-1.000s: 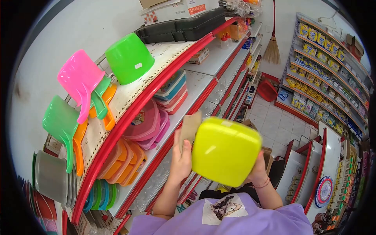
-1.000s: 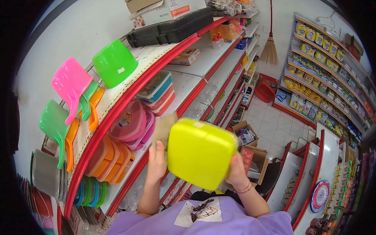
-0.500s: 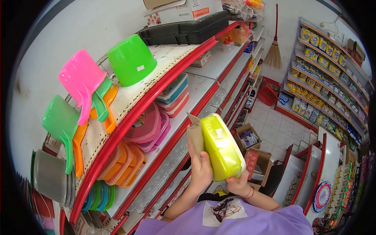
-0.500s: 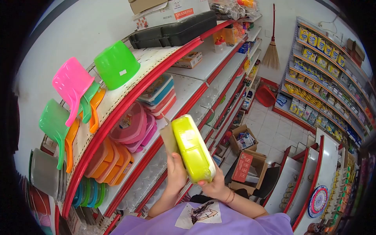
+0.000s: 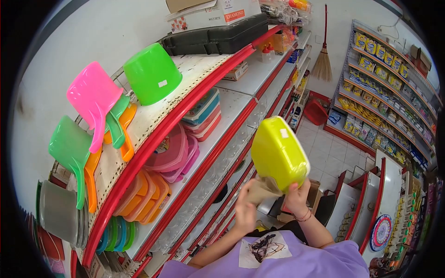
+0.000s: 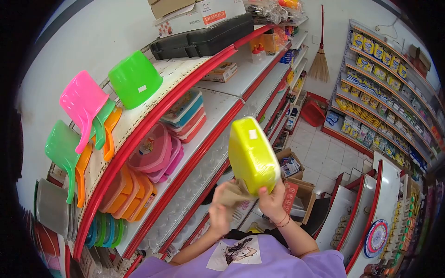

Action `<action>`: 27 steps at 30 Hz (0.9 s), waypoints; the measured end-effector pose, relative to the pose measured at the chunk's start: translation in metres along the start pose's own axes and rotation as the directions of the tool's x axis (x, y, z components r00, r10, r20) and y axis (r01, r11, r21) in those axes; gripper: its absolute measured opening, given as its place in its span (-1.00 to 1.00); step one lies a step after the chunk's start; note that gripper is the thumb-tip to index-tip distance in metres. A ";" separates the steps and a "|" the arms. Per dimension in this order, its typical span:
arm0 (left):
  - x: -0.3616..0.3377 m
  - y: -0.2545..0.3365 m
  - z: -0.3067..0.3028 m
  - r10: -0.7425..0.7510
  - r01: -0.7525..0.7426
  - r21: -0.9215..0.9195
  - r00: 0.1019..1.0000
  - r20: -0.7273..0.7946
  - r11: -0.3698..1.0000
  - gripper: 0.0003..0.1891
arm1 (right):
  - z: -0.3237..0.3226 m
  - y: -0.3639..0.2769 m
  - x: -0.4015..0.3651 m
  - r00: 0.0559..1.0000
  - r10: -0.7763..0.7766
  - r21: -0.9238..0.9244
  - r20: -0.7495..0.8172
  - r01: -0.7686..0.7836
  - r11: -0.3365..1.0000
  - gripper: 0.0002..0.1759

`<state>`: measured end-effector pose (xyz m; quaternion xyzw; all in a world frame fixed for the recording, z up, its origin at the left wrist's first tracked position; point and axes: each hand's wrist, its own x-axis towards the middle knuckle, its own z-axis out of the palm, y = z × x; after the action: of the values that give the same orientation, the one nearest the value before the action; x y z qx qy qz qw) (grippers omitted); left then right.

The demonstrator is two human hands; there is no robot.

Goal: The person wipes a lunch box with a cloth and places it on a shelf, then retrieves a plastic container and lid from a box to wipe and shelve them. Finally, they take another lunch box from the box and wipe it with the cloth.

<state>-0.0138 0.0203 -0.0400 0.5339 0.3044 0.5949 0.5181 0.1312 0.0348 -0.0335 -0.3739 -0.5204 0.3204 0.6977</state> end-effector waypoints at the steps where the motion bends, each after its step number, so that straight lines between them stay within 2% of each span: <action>1: 0.008 0.016 -0.009 -0.139 0.139 0.000 0.990 0.031 0.990 -0.28 | 0.001 -0.004 0.001 0.996 -0.022 0.018 0.082 0.020 1.000 -0.31; 2: 0.012 0.012 -0.010 -0.300 0.259 -0.340 0.951 -0.075 0.904 -0.32 | 0.002 -0.010 0.002 0.986 -0.045 0.039 0.162 0.039 0.998 -0.29; 4: 0.017 0.020 -0.012 -0.424 0.319 -0.533 0.902 -0.083 0.784 -0.24 | 0.013 -0.031 0.015 0.913 -0.195 -0.240 0.359 0.292 0.926 -0.21; 5: 0.009 0.012 -0.016 -0.312 0.268 -0.466 0.950 -0.020 0.843 -0.18 | 0.012 -0.017 0.009 0.820 -0.174 -0.233 0.546 0.348 0.908 -0.21; 6: 0.002 0.003 -0.020 -0.200 0.205 -0.402 0.978 0.056 0.892 -0.11 | 0.019 -0.036 0.011 0.740 -0.103 -0.317 0.665 0.405 0.858 -0.27; 7: 0.000 0.013 -0.016 -0.273 0.257 -0.316 0.962 -0.007 0.913 0.03 | 0.020 -0.046 0.010 0.724 -0.084 -0.346 0.685 0.425 0.836 -0.28; 8: -0.001 0.012 -0.019 -0.294 0.273 -0.315 0.955 -0.020 0.909 0.03 | 0.019 -0.050 0.010 0.708 -0.063 -0.374 0.703 0.444 0.814 -0.29; 10: -0.003 0.005 -0.033 -0.338 0.308 -0.309 0.940 -0.046 0.900 0.05 | -0.001 -0.043 0.025 0.726 -0.019 -0.368 0.688 0.371 0.853 -0.32; 11: -0.001 0.002 -0.038 -0.335 0.322 -0.298 0.942 0.008 0.899 0.01 | -0.011 -0.037 0.033 0.732 0.009 -0.364 0.681 0.328 0.872 -0.33; 12: 0.000 0.003 -0.042 -0.368 0.355 -0.389 0.929 0.042 0.850 0.00 | -0.014 -0.032 0.040 0.853 -0.054 -0.506 0.520 0.358 0.785 -0.35; 14: -0.002 0.006 -0.049 -0.423 0.413 -0.558 0.898 0.118 0.720 0.00 | -0.023 -0.035 0.061 0.940 0.007 -0.556 0.342 0.196 0.808 -0.37; 15: 0.000 0.012 -0.047 -0.425 0.422 -0.488 0.898 0.110 0.764 0.00 | -0.031 -0.024 0.064 0.871 0.197 -0.348 0.450 -0.032 0.937 -0.37; 16: -0.002 0.010 -0.049 -0.431 0.435 -0.456 0.895 0.120 0.777 0.01 | -0.042 -0.005 0.066 0.744 0.323 -0.146 0.585 -0.296 0.944 -0.37; 17: -0.005 0.005 -0.054 -0.434 0.445 -0.423 0.892 0.129 0.789 0.01 | -0.056 0.007 0.060 0.478 0.536 -0.175 0.695 -0.611 0.772 -0.31; 18: -0.004 0.002 -0.056 -0.383 0.387 -0.414 0.919 0.097 0.824 -0.07 | -0.049 0.010 0.046 0.513 0.446 0.075 0.734 -0.714 0.696 -0.44; 20: -0.001 -0.003 -0.062 -0.276 0.266 -0.389 0.961 0.031 0.882 -0.25 | -0.046 0.019 0.028 0.558 0.501 0.270 0.662 -0.801 0.534 -0.50; 21: 0.007 0.001 -0.057 -0.227 0.199 -0.153 0.955 -0.192 0.968 -0.31 | -0.045 0.019 0.023 0.594 0.544 0.313 0.592 -0.792 0.524 -0.52; 22: 0.013 0.006 -0.053 -0.119 0.172 0.105 0.913 -0.389 0.980 -0.37 | -0.044 0.018 0.018 0.623 0.586 0.355 0.518 -0.780 0.515 -0.53; 23: 0.016 0.011 -0.050 0.009 0.085 0.215 0.916 -0.401 0.973 -0.44 | -0.042 0.017 0.014 0.644 0.625 0.396 0.441 -0.765 0.508 -0.54; 25: 0.025 0.024 -0.042 0.266 -0.089 0.434 0.891 -0.368 0.897 -0.56 | -0.029 0.011 0.004 0.769 0.557 0.277 0.313 -0.635 0.721 -0.54; 26: 0.028 0.029 -0.037 0.234 -0.074 0.601 0.953 -0.194 0.796 -0.58 | -0.021 0.009 -0.003 0.821 0.511 0.197 0.255 -0.562 0.803 -0.54; 27: 0.033 0.029 -0.028 0.278 -0.117 0.823 0.959 -0.052 0.556 -0.59 | -0.013 0.009 -0.008 0.848 0.478 0.148 0.230 -0.516 0.844 -0.56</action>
<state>-0.0458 0.0488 -0.0096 0.6872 0.5249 0.4884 0.1168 0.1409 0.0298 -0.0472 -0.3914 -0.4317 0.5753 0.5740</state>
